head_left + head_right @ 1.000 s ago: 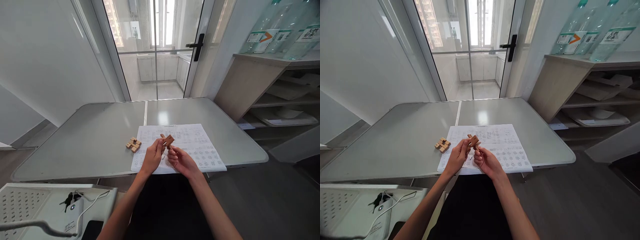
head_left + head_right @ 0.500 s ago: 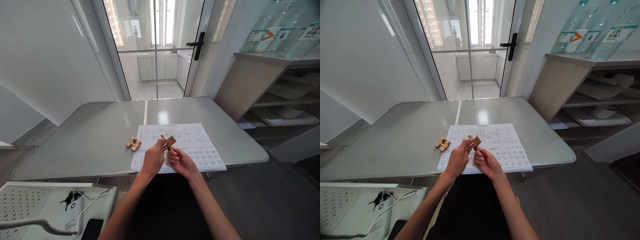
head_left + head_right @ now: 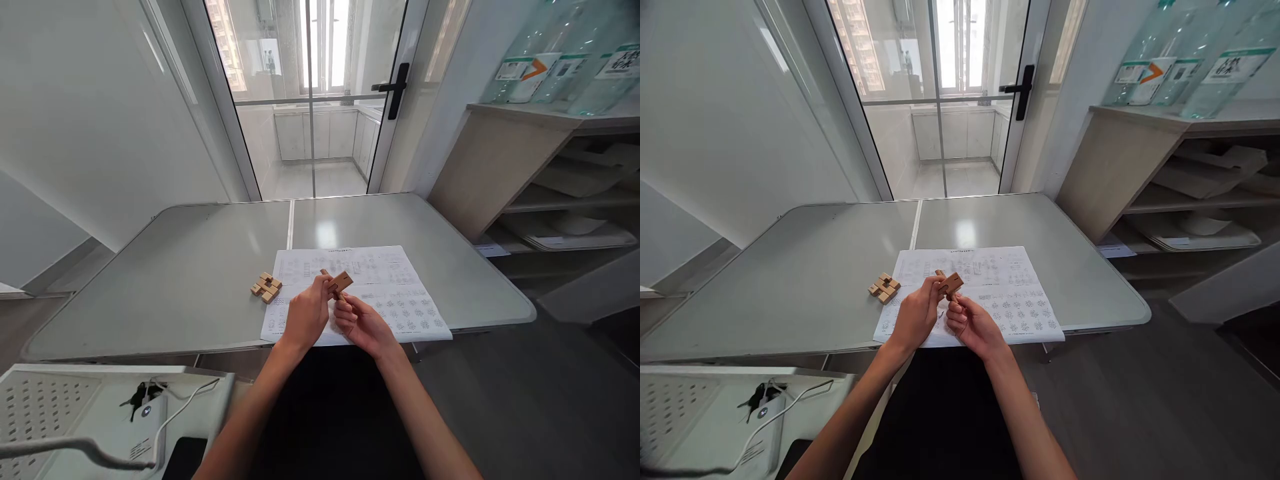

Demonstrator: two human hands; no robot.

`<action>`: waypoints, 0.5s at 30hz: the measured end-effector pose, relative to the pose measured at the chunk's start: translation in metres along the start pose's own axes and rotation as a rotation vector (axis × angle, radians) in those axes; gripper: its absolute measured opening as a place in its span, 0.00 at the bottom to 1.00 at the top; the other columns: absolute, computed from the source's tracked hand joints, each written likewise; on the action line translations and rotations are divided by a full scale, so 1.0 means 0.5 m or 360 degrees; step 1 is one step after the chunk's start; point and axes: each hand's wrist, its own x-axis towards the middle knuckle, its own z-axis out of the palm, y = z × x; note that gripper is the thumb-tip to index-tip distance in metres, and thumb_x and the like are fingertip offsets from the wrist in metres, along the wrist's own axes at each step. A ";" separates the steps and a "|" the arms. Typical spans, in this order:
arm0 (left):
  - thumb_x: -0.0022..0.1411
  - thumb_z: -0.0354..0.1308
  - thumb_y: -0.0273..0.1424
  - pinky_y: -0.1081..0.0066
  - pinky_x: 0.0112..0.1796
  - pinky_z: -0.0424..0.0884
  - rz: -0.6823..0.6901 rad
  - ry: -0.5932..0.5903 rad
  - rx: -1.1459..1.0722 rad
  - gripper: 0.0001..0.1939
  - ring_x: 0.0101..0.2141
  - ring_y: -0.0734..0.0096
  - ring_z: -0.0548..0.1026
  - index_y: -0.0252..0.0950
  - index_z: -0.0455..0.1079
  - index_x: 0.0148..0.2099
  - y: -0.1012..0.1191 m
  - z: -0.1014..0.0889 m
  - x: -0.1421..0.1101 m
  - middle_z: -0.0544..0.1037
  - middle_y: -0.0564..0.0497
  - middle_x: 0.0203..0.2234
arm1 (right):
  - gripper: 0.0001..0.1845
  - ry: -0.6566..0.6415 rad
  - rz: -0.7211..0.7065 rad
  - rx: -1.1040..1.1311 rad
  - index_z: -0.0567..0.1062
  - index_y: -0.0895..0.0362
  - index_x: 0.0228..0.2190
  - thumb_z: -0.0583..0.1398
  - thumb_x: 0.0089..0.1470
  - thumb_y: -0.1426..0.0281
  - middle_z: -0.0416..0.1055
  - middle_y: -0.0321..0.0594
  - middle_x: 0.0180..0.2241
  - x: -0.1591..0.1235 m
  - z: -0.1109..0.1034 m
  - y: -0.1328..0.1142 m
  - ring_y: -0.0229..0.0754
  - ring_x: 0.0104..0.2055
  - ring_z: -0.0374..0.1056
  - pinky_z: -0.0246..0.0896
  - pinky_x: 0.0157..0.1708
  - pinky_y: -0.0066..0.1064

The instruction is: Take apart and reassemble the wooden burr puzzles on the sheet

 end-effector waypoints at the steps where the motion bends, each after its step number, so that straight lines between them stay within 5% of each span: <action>1: 0.80 0.39 0.35 0.69 0.30 0.65 -0.0013 -0.0011 -0.0010 0.15 0.30 0.60 0.80 0.41 0.66 0.53 0.000 0.000 0.001 0.83 0.48 0.35 | 0.12 -0.0003 0.0003 -0.0003 0.65 0.54 0.32 0.63 0.64 0.76 0.60 0.28 0.24 -0.001 0.000 0.000 0.31 0.20 0.54 0.59 0.19 0.19; 11: 0.78 0.45 0.44 0.71 0.30 0.66 -0.0256 -0.0074 -0.0971 0.17 0.25 0.71 0.70 0.40 0.62 0.59 -0.021 0.014 -0.013 0.78 0.52 0.32 | 0.15 -0.0068 0.0016 -0.0050 0.63 0.54 0.30 0.64 0.64 0.75 0.58 0.27 0.23 -0.002 -0.001 -0.002 0.30 0.19 0.51 0.58 0.20 0.18; 15: 0.77 0.48 0.44 0.73 0.29 0.65 -0.0274 -0.0079 -0.1057 0.17 0.26 0.72 0.70 0.38 0.61 0.59 -0.035 0.021 -0.022 0.77 0.53 0.30 | 0.13 -0.0114 0.0063 -0.0126 0.66 0.55 0.30 0.65 0.65 0.73 0.57 0.25 0.21 -0.006 -0.003 -0.003 0.30 0.18 0.48 0.55 0.18 0.18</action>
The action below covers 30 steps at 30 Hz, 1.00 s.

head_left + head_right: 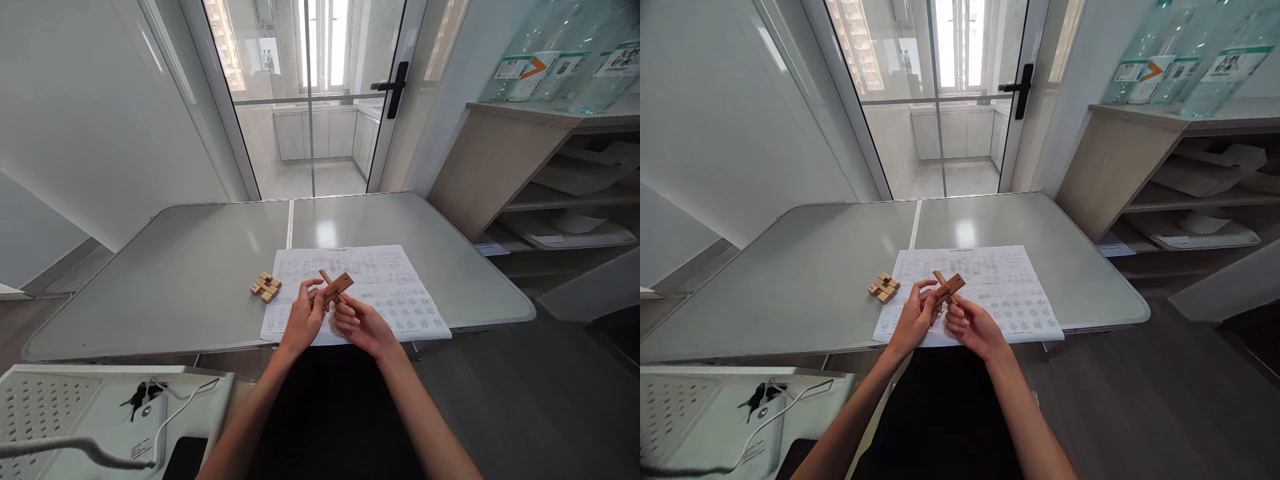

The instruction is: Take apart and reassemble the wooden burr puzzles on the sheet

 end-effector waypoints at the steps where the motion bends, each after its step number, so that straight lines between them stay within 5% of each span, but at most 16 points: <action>1: 0.77 0.48 0.44 0.73 0.30 0.66 -0.0001 0.0002 0.0012 0.17 0.27 0.71 0.71 0.38 0.61 0.58 -0.002 0.000 0.000 0.77 0.52 0.31 | 0.12 -0.0014 0.0018 -0.0025 0.68 0.56 0.32 0.65 0.65 0.72 0.55 0.25 0.20 -0.002 -0.001 0.000 0.29 0.17 0.46 0.54 0.17 0.17; 10: 0.75 0.52 0.46 0.72 0.31 0.68 -0.0039 0.0030 -0.0134 0.18 0.26 0.73 0.71 0.39 0.62 0.56 0.000 0.000 0.005 0.80 0.52 0.31 | 0.11 -0.0115 0.0082 -0.0271 0.74 0.58 0.35 0.67 0.66 0.65 0.45 0.19 0.15 -0.008 -0.007 -0.008 0.29 0.16 0.33 0.43 0.14 0.17; 16: 0.72 0.55 0.53 0.73 0.26 0.62 -0.0096 0.0016 -0.0427 0.23 0.23 0.75 0.64 0.40 0.60 0.52 0.003 0.004 0.002 0.77 0.54 0.30 | 0.12 -0.0181 0.0082 -0.0422 0.73 0.60 0.34 0.67 0.66 0.65 0.49 0.22 0.18 -0.024 0.017 -0.009 0.28 0.18 0.35 0.47 0.17 0.18; 30: 0.72 0.54 0.54 0.69 0.30 0.67 -0.0004 0.0180 -0.0497 0.22 0.25 0.71 0.66 0.41 0.62 0.49 0.028 0.006 -0.001 0.73 0.55 0.26 | 0.14 -0.0186 0.0004 -0.0751 0.74 0.59 0.36 0.64 0.67 0.60 0.47 0.22 0.18 -0.048 0.061 -0.008 0.28 0.18 0.37 0.41 0.16 0.20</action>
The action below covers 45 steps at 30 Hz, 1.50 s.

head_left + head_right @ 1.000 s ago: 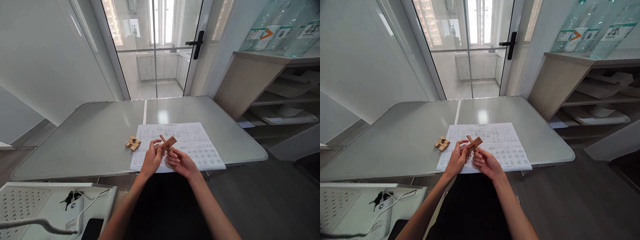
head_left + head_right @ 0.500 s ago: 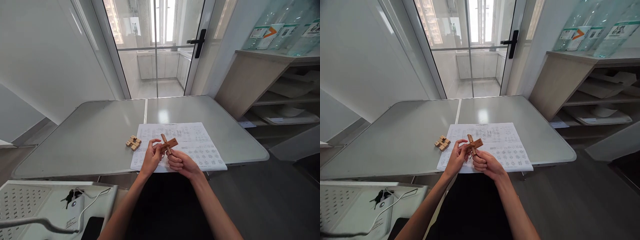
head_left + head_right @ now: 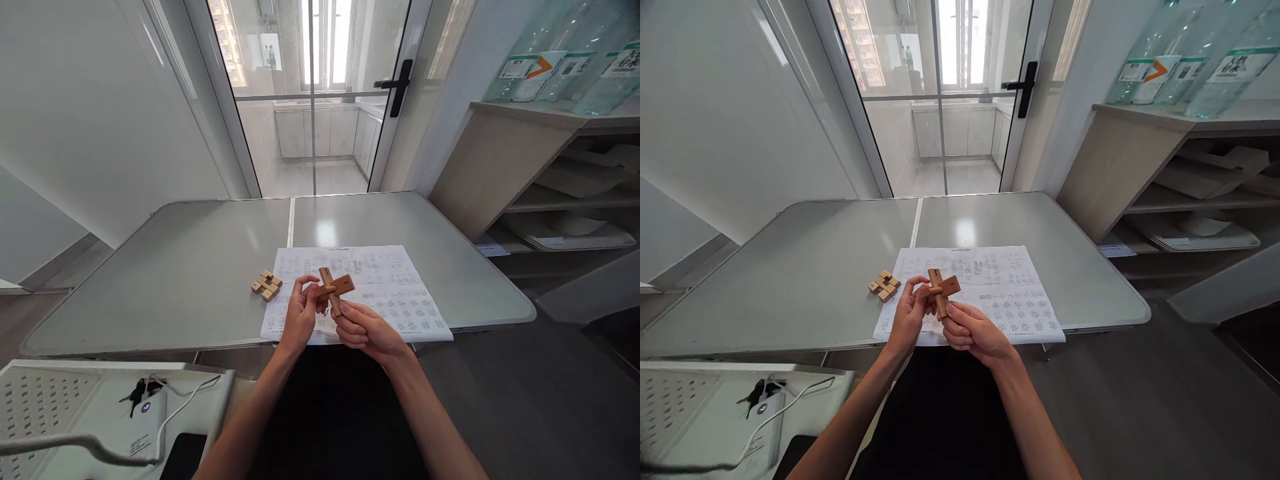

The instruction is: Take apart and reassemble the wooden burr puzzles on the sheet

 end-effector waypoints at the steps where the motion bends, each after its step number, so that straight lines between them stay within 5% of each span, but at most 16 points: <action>1: 0.72 0.54 0.55 0.69 0.30 0.67 -0.0013 0.0000 0.0002 0.22 0.25 0.71 0.66 0.41 0.62 0.50 -0.002 -0.001 0.002 0.73 0.55 0.25 | 0.14 0.0023 -0.0002 -0.0016 0.74 0.59 0.37 0.64 0.67 0.60 0.47 0.22 0.18 0.000 0.005 -0.003 0.29 0.18 0.37 0.41 0.16 0.20; 7: 0.71 0.55 0.51 0.72 0.29 0.66 -0.0108 -0.0061 0.0063 0.22 0.24 0.74 0.67 0.38 0.64 0.51 -0.029 -0.012 0.016 0.70 0.57 0.24 | 0.17 0.0228 -0.0019 -0.0110 0.71 0.58 0.30 0.65 0.66 0.61 0.49 0.24 0.20 -0.002 0.014 -0.025 0.29 0.19 0.39 0.44 0.19 0.21; 12: 0.73 0.55 0.44 0.73 0.29 0.67 -0.0101 -0.0028 0.0211 0.15 0.25 0.75 0.69 0.37 0.65 0.51 -0.038 -0.034 0.010 0.73 0.55 0.29 | 0.15 0.0476 -0.0068 -0.0201 0.74 0.59 0.33 0.64 0.66 0.60 0.48 0.24 0.19 -0.020 -0.017 -0.060 0.30 0.19 0.39 0.44 0.17 0.23; 29: 0.69 0.54 0.37 0.70 0.31 0.64 -0.0018 -0.0024 0.0588 0.09 0.26 0.69 0.72 0.38 0.71 0.45 -0.047 -0.001 0.021 0.75 0.55 0.24 | 0.17 0.1395 -0.0128 -0.0842 0.73 0.58 0.27 0.70 0.51 0.59 0.53 0.25 0.18 0.009 -0.270 -0.216 0.29 0.18 0.45 0.42 0.15 0.24; 45: 0.71 0.54 0.38 0.70 0.32 0.66 0.0024 -0.0145 0.0686 0.10 0.29 0.68 0.74 0.38 0.72 0.44 -0.043 -0.010 0.020 0.76 0.54 0.25 | 0.17 0.1626 -0.0113 -0.1360 0.74 0.55 0.25 0.66 0.57 0.57 0.64 0.33 0.17 0.066 -0.314 -0.202 0.35 0.17 0.57 0.52 0.16 0.28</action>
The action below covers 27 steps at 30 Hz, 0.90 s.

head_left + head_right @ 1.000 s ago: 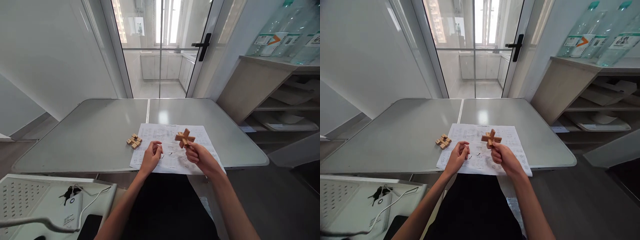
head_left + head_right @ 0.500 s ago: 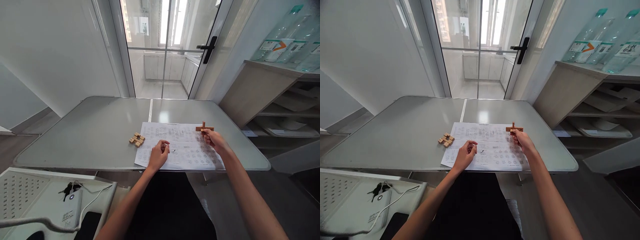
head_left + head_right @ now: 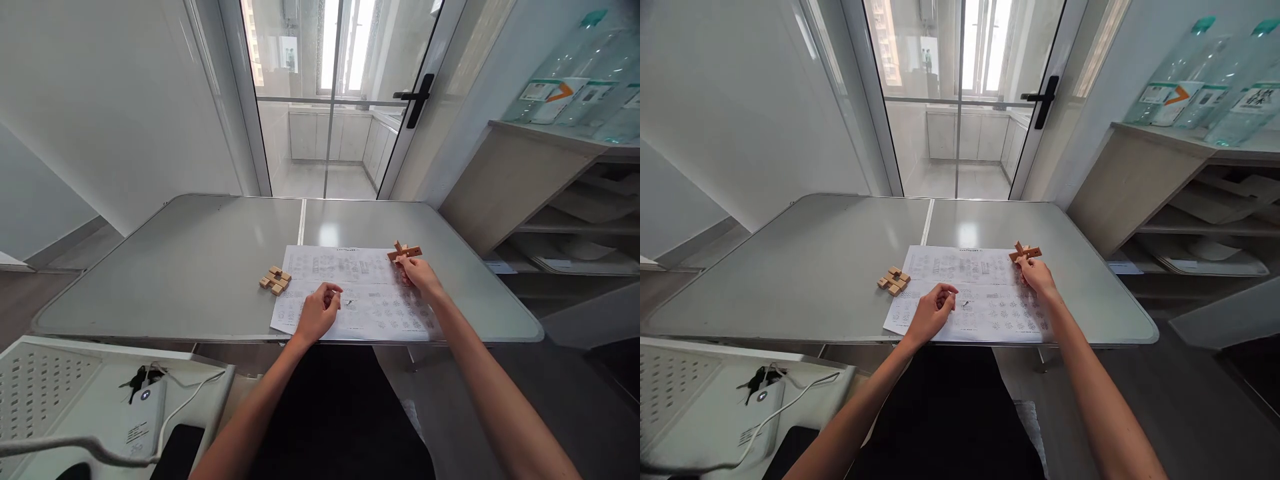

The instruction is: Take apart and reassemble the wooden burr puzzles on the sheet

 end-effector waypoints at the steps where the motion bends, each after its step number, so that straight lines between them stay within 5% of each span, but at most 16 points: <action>1: 0.71 0.54 0.38 0.70 0.32 0.66 0.0004 -0.0006 0.0005 0.11 0.29 0.68 0.74 0.39 0.72 0.44 -0.001 0.000 0.000 0.76 0.54 0.25 | 0.18 0.0009 -0.0017 -0.0017 0.74 0.55 0.25 0.66 0.57 0.56 0.64 0.33 0.17 -0.004 0.000 0.003 0.36 0.17 0.58 0.53 0.16 0.28; 15: 0.73 0.52 0.37 0.71 0.32 0.67 0.0056 -0.0025 0.0107 0.10 0.29 0.69 0.74 0.38 0.72 0.45 -0.004 0.001 -0.003 0.76 0.55 0.25 | 0.27 -0.0277 -0.0429 -0.0079 0.74 0.53 0.31 0.62 0.59 0.41 0.66 0.31 0.18 -0.179 0.039 0.050 0.40 0.20 0.61 0.55 0.22 0.31; 27: 0.74 0.52 0.36 0.68 0.37 0.74 0.0210 -0.0073 0.0381 0.10 0.33 0.65 0.78 0.40 0.73 0.47 -0.010 -0.041 -0.010 0.79 0.52 0.30 | 0.25 -0.0265 -0.0567 -0.0076 0.72 0.52 0.31 0.59 0.64 0.43 0.66 0.32 0.19 -0.205 0.037 0.047 0.42 0.22 0.62 0.56 0.26 0.33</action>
